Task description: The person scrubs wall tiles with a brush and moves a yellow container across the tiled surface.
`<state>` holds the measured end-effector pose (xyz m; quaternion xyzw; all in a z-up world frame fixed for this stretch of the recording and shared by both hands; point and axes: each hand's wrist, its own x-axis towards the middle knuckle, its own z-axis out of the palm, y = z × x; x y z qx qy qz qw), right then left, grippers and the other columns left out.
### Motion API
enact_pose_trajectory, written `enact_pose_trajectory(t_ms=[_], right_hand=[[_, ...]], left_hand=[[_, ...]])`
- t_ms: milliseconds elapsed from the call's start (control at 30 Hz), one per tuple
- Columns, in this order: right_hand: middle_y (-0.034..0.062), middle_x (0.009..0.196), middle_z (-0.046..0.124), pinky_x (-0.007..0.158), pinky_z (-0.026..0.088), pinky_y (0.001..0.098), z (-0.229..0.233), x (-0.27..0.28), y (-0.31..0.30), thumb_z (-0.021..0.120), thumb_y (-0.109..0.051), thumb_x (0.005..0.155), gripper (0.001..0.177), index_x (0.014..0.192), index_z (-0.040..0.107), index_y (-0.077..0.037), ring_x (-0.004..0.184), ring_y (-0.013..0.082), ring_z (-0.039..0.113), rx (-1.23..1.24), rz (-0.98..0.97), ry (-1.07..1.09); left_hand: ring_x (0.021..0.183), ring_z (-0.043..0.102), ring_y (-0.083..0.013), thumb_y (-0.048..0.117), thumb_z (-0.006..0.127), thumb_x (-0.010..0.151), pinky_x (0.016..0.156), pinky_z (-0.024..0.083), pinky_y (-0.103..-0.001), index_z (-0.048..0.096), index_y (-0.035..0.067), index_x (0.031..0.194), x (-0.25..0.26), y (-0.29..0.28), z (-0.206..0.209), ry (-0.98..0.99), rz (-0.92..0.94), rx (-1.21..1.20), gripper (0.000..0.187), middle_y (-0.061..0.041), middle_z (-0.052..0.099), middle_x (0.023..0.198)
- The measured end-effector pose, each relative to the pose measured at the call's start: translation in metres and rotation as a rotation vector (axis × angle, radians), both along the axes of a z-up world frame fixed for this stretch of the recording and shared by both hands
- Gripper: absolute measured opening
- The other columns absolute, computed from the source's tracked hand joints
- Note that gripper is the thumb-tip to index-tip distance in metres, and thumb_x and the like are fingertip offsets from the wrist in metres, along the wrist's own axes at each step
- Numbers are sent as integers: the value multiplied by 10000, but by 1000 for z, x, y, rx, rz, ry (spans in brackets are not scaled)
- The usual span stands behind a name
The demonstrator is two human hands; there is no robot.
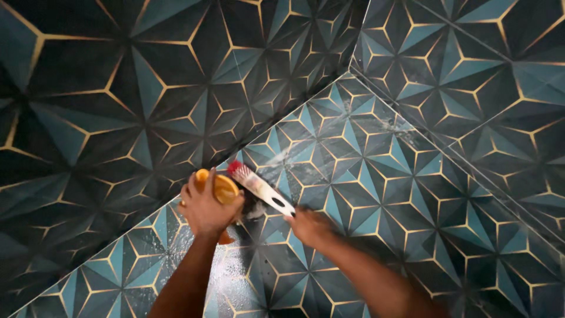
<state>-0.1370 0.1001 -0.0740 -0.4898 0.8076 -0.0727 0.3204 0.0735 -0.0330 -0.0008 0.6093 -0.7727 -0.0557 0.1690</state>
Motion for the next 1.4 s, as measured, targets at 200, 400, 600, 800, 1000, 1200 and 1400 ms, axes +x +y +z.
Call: enact_pose_trajectory(t_ms=[200, 400, 600, 800, 1000, 1200, 1400], right_hand=[[175, 913, 748, 735, 587, 518, -2, -67, 82, 466, -553, 991, 502, 1124, 580, -82, 841, 373, 748, 76, 71, 150], [195, 911, 755, 757, 597, 506, -22, -145, 88, 453, -530, 1003, 500, 1145, 590, -71, 864, 389, 751, 102, -48, 305], [212, 1023, 727, 762, 544, 573, -36, -107, 22, 393, -351, 993, 405, 1187, 714, -199, 885, 435, 707, -177, 207, 274], [200, 996, 734, 811, 552, 537, 8, -18, 42, 550, -513, 983, 479, 1121, 659, -68, 937, 409, 713, -12, 73, 51], [179, 917, 747, 750, 587, 515, 11, -60, 112, 515, -576, 987, 529, 1176, 588, -88, 844, 376, 745, 209, 97, 120], [206, 909, 750, 754, 594, 520, -27, -146, 122, 519, -546, 985, 511, 1119, 645, -69, 852, 415, 740, 28, -96, 313], [247, 1137, 703, 914, 521, 570, -4, -130, 42, 451, -560, 1000, 550, 1177, 658, -82, 1072, 454, 665, 85, -322, 89]], left_hand=[[1407, 310, -393, 674, 780, 618, 1019, 291, -685, 529, 322, 1452, -5, 8, 3, -60, 29, 89, 940, -148, 370, 1559], [1419, 312, -388, 668, 767, 625, 1028, 304, -662, 529, 299, 1458, -17, 9, 5, -67, 0, 93, 942, -150, 373, 1557], [1410, 323, -386, 656, 765, 633, 1026, 302, -662, 549, 293, 1455, -28, 2, 17, -27, 12, 63, 924, -138, 383, 1559], [1397, 334, -405, 679, 775, 615, 1025, 304, -662, 545, 294, 1468, -26, -10, 27, -69, 5, 34, 964, -152, 383, 1555], [1411, 330, -403, 700, 778, 600, 1036, 301, -662, 547, 294, 1464, -9, -22, 22, -94, 43, 27, 983, -153, 378, 1566], [1402, 321, -419, 705, 763, 614, 1025, 293, -671, 537, 304, 1481, 5, -22, 13, -154, 24, 44, 982, -143, 383, 1553], [1406, 323, -412, 707, 754, 614, 1034, 290, -669, 541, 308, 1480, -6, -18, 11, -121, 2, 40, 977, -151, 379, 1556]])
